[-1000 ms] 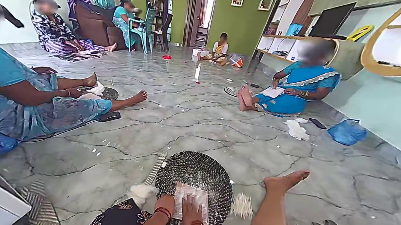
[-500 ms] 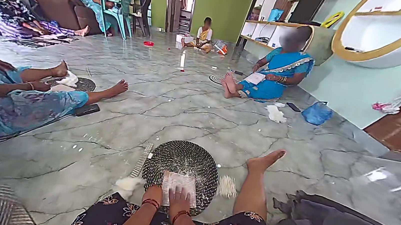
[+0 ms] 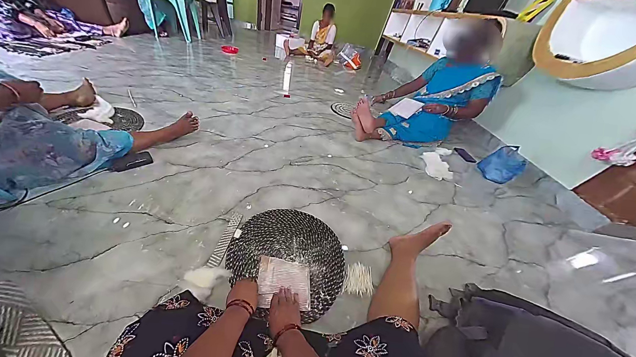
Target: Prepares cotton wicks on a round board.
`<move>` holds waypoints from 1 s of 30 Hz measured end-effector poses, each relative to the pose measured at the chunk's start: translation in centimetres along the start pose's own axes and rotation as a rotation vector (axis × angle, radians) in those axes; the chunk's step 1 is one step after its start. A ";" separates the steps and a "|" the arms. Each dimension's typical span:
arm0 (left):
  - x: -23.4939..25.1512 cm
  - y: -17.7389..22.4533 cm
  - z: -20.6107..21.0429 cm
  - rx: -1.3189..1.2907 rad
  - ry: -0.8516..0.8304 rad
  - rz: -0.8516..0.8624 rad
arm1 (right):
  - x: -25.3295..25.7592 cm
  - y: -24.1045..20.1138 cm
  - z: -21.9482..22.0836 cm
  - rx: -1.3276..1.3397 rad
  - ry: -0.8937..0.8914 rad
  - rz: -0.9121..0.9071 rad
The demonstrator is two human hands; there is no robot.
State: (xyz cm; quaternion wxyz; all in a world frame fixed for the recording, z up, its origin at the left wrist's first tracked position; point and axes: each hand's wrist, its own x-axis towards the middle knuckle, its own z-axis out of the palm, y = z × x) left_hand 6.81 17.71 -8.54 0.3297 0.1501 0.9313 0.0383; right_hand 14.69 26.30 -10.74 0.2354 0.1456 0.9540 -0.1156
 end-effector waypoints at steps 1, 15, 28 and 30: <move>0.1 0.0 -0.2 -0.002 0.005 -0.002 | 0.2 0.1 -0.6 0.014 0.014 0.008; -0.2 0.0 0.0 -0.023 0.021 -0.010 | -0.4 -1.5 -1.0 0.055 -0.065 0.100; 0.1 0.2 0.1 0.002 0.007 -0.014 | 1.0 -0.2 0.4 0.006 -0.041 0.055; -0.2 0.2 0.1 0.009 0.000 -0.012 | 0.5 -1.0 0.1 0.013 -0.065 0.099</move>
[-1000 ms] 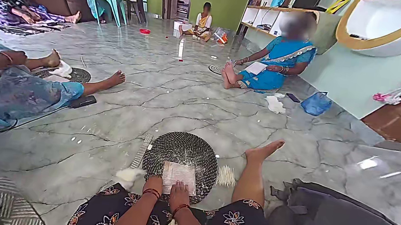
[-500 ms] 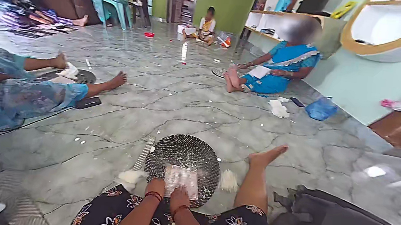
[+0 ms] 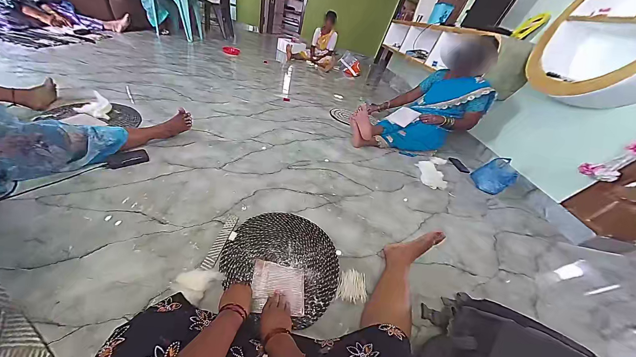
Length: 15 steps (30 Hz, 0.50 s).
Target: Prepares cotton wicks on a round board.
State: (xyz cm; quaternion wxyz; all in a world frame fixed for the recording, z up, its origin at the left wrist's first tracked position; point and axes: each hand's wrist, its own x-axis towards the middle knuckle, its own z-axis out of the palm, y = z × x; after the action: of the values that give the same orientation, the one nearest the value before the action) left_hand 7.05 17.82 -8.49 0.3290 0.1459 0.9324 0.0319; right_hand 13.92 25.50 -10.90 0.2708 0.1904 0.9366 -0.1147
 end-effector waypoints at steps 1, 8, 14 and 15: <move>0.0 -0.1 0.1 0.000 0.002 0.003 | -0.2 -0.2 -0.6 0.008 -0.001 0.007; 0.7 -0.1 -0.2 0.004 0.012 0.005 | 2.2 2.0 -2.7 -0.059 -0.041 -0.121; 1.4 0.2 0.4 0.002 0.014 0.005 | 1.2 2.5 0.4 0.025 0.056 -0.126; 1.1 0.5 0.4 -0.006 0.013 0.015 | 0.7 2.3 0.4 0.029 0.051 -0.100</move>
State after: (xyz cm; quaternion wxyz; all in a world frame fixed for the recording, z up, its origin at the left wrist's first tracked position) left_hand 6.59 18.57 -9.45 0.3232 0.1516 0.9333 0.0378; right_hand 14.54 27.63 -11.91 0.2378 0.1501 0.9499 -0.1367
